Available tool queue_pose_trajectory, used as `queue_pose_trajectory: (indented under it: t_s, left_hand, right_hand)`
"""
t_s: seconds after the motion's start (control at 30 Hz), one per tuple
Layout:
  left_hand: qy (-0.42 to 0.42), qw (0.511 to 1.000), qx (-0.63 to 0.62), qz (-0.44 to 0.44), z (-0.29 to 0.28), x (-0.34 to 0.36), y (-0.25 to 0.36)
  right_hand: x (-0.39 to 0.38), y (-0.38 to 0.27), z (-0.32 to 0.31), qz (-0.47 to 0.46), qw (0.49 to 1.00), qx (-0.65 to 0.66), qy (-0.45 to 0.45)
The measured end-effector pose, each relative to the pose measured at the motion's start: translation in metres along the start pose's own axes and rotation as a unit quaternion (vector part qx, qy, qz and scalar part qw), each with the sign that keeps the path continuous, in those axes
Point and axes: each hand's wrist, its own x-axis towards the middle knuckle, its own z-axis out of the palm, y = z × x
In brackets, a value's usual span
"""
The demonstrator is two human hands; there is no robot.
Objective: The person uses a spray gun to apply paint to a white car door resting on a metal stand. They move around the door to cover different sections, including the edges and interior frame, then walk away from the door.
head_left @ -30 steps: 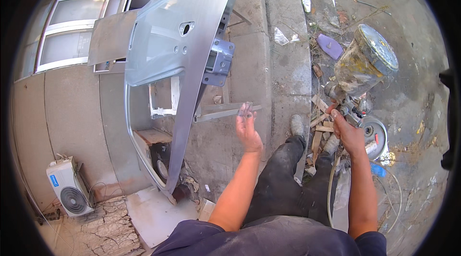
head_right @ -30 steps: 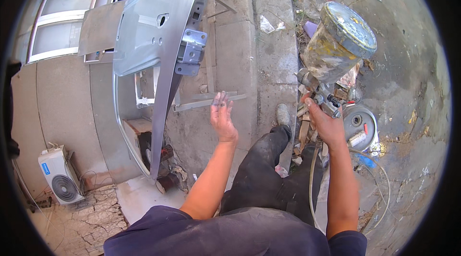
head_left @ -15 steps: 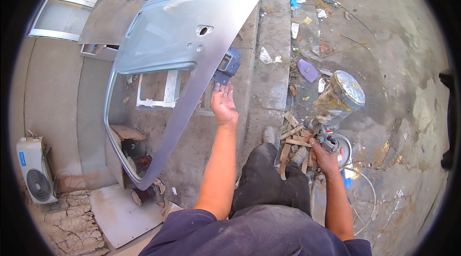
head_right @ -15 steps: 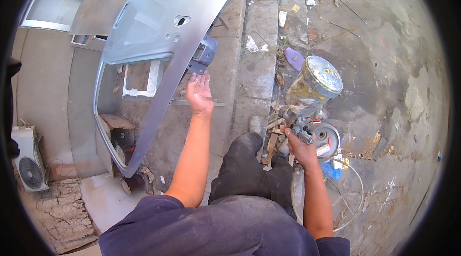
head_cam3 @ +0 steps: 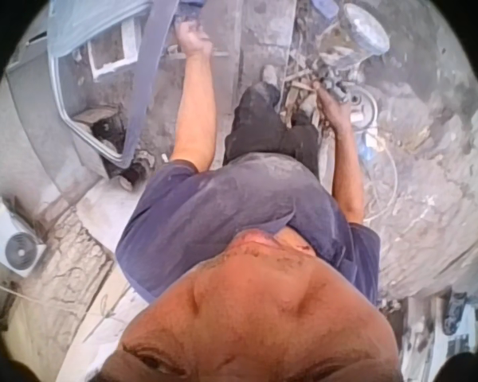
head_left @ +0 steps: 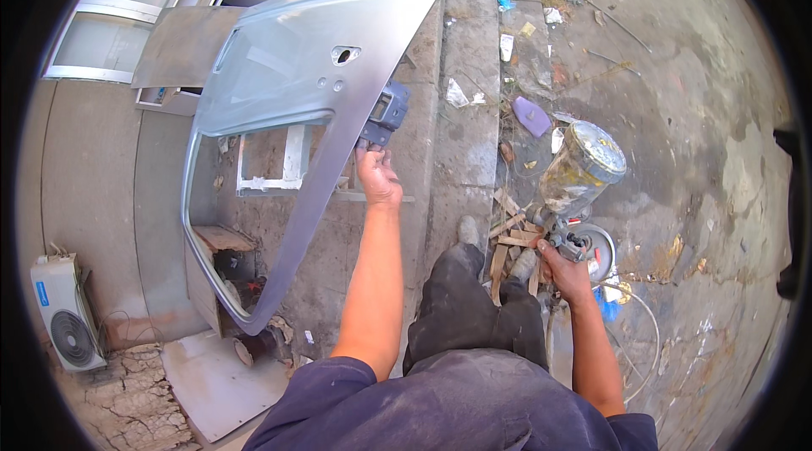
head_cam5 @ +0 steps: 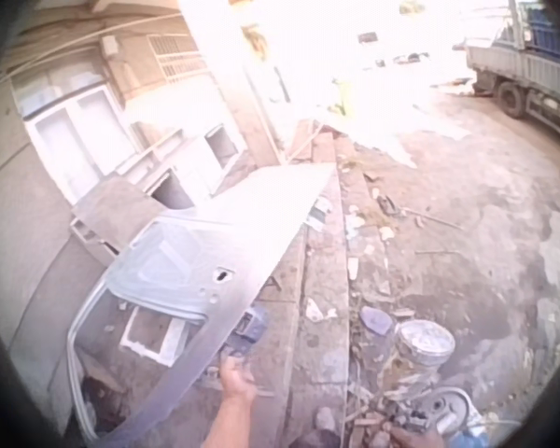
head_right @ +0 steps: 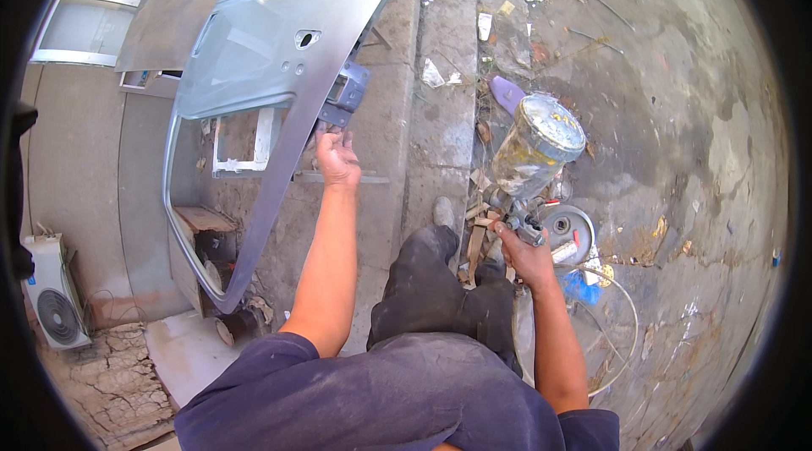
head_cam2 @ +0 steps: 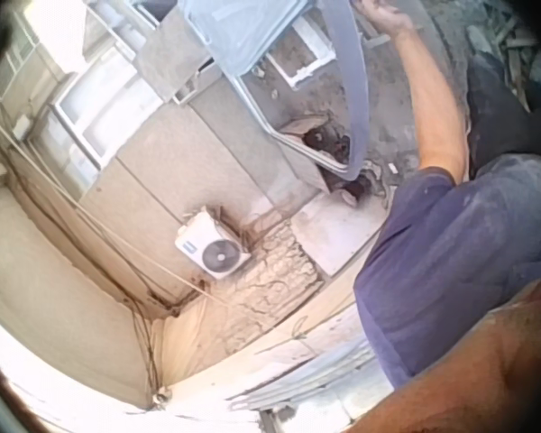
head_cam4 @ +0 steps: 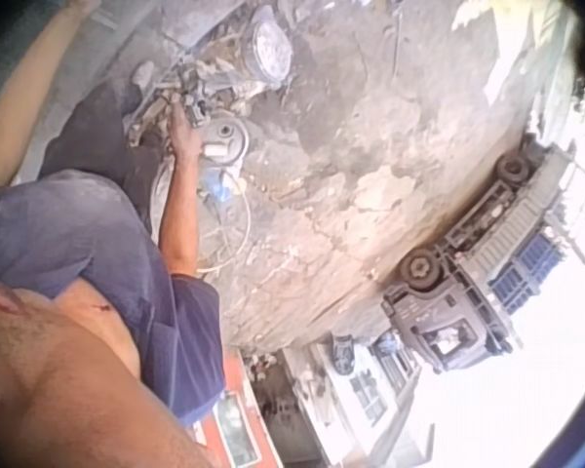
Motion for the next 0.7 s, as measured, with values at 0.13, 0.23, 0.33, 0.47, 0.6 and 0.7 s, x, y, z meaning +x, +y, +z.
queue_pose_trajectory:
  t_s: [0.13, 0.23, 0.33, 0.47, 0.6, 0.7]
  left_hand:
    - [0.016, 1.000, -0.015, 0.003, 0.016, -0.007, 0.003]
    - [-0.040, 0.997, -0.038, 0.058, 0.016, -0.003, 0.006]
    - [0.022, 0.996, -0.082, 0.013, 0.026, -0.007, 0.003]
    - [0.022, 0.994, -0.106, 0.012, 0.026, -0.002, 0.001]
    - [0.003, 0.993, -0.112, 0.039, 0.014, 0.006, 0.001]
    - [0.039, 0.993, -0.108, 0.023, 0.024, -0.011, -0.005]
  right_hand:
    - [-0.006, 0.005, -0.006, 0.005, 1.000, 0.007, 0.004]
    - [-0.010, 0.007, -0.009, -0.002, 1.000, -0.002, -0.006]
    - [-0.012, 0.009, -0.015, -0.002, 1.000, -0.026, -0.014]
    - [-0.014, 0.013, -0.019, 0.004, 1.000, -0.022, -0.011]
    - [-0.017, 0.010, -0.017, 0.001, 1.000, -0.019, -0.010]
    - [-0.015, -0.014, -0.004, 0.004, 1.000, -0.031, 0.006]
